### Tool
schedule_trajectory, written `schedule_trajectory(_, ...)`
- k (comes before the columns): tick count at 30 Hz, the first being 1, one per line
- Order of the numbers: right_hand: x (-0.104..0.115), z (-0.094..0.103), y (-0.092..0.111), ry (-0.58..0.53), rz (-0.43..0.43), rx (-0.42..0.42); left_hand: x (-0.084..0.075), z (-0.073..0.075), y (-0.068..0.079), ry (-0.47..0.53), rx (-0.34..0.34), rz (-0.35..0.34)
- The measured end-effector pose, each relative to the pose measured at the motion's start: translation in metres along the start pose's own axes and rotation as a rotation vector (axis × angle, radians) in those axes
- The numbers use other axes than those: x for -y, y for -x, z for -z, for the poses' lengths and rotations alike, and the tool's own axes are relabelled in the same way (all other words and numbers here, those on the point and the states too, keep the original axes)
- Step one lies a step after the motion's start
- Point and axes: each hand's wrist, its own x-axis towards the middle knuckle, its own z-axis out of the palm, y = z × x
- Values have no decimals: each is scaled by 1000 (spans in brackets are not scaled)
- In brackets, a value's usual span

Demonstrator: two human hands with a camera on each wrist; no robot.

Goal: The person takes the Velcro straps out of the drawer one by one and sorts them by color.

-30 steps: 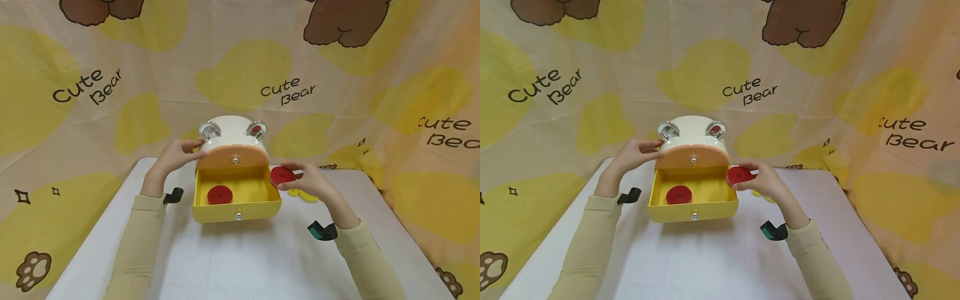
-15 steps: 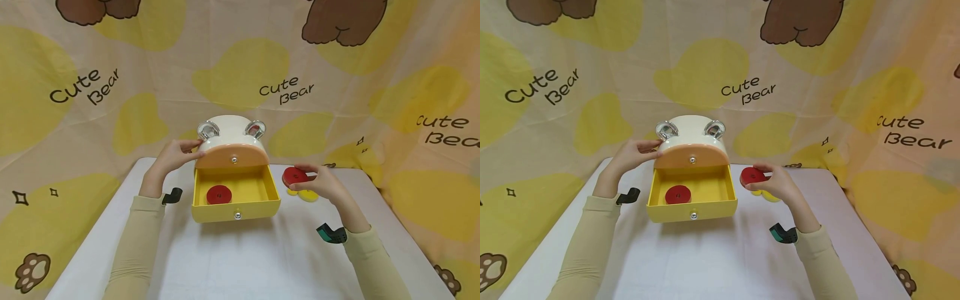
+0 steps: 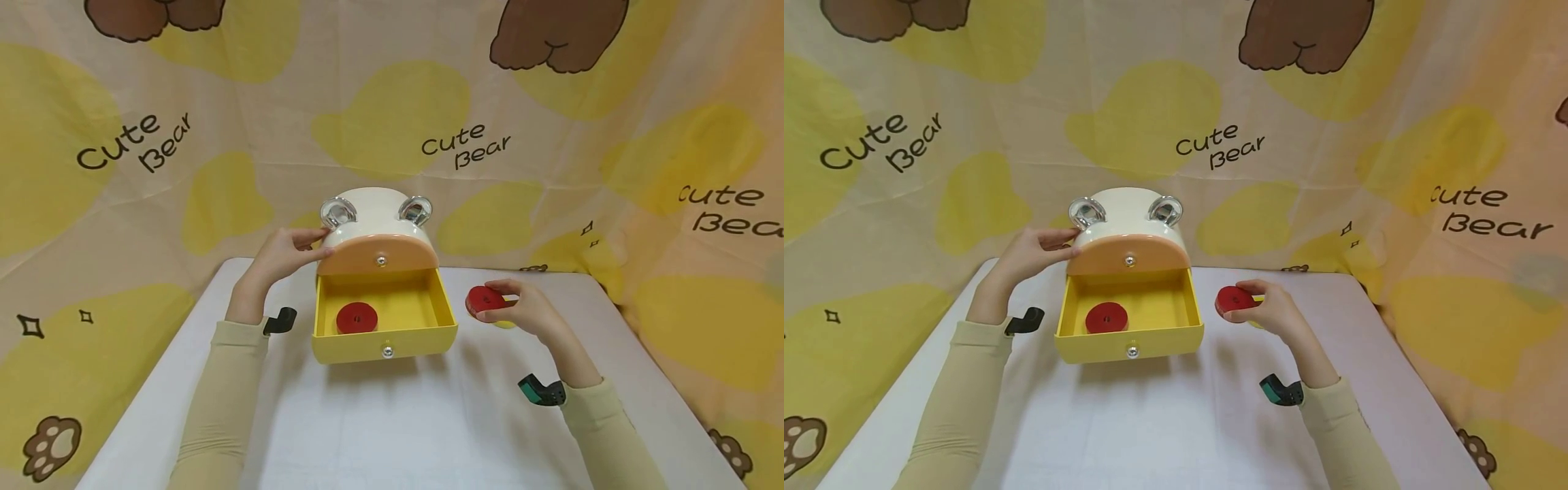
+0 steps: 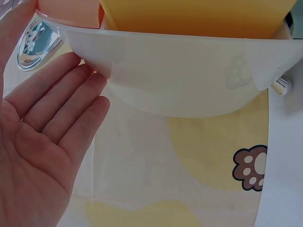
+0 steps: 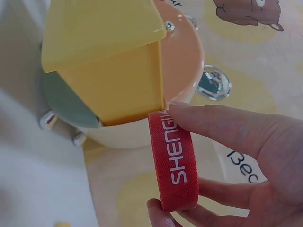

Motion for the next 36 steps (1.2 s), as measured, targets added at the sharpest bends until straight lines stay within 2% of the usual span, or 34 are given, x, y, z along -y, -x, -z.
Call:
schedule_trajectory(14,-40,-21,-14,-39,-72,19,1,0,0,-6,2,-1)
schedule_trajectory(24,-64,-41,-20,-66,-97,3,2,-2,0,1,0,-5)
schedule_trajectory(36,-87,-59,-28,-60,-123,-69,3,-2,0,-1,1,-12)
